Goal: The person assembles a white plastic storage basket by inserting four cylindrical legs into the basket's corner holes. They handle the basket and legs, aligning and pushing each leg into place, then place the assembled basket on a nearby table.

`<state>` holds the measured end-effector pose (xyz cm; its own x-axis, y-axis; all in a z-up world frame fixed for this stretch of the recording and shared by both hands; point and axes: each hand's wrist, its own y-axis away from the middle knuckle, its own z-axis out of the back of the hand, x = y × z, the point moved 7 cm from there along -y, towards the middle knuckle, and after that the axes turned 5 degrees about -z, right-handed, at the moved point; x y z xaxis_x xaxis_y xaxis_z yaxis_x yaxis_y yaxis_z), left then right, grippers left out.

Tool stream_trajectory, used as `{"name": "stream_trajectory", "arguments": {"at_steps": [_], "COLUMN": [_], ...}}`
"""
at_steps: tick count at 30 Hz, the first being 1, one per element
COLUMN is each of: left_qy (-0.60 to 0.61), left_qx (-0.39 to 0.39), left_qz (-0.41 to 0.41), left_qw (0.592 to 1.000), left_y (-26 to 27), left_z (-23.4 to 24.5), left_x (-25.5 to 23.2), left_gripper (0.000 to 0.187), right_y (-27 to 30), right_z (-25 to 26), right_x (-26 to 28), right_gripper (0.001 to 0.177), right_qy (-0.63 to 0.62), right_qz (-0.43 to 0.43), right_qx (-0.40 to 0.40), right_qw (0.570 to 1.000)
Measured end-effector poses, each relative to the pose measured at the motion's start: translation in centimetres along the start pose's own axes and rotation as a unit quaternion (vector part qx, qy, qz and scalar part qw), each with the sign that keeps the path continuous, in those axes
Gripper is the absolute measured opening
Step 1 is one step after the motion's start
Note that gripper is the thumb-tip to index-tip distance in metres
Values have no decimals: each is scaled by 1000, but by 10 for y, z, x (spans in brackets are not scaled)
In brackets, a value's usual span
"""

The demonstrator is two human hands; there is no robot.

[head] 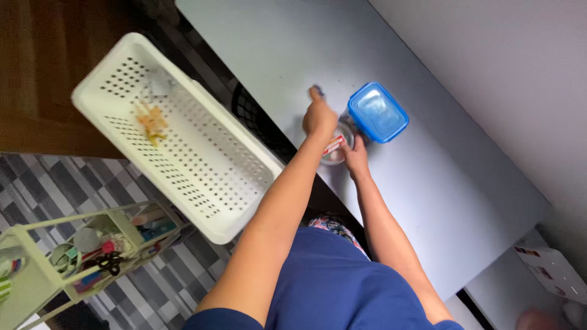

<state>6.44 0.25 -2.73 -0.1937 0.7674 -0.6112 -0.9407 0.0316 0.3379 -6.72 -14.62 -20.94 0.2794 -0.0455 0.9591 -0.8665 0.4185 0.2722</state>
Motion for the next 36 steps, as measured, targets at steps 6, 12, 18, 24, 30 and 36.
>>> {"name": "stream_trajectory", "arguments": {"at_steps": [6, 12, 18, 24, 30, 36], "left_qy": [185, 84, -24, 5, -161, -96], "left_qx": [-79, -54, 7, -233, -213, -97], "left_qz": [99, 69, -235, -315, -13, 142], "left_qw": [975, 993, 972, 920, 964, 980], "left_y": [-13, 12, 43, 45, 7, -14], "left_z": [-89, -66, 39, 233, 341, 329], "left_x": [105, 65, -70, -31, 159, 268], "left_gripper": [52, 77, 58, 37, 79, 69], "right_y": [-5, 8, 35, 75, 115, 93], "right_z": [73, 87, 21, -110, -282, -434], "right_x": [51, 118, 215, 330, 372, 324], "right_gripper": [64, 61, 34, 26, 30, 47], "right_qy": [40, 377, 198, 51, 70, 268], "right_qz": [-196, 98, 249, 284, 327, 292], "right_qx": [-49, -128, -91, 46, 236, 288], "right_qw": [979, 912, 944, 956, 913, 872]}}
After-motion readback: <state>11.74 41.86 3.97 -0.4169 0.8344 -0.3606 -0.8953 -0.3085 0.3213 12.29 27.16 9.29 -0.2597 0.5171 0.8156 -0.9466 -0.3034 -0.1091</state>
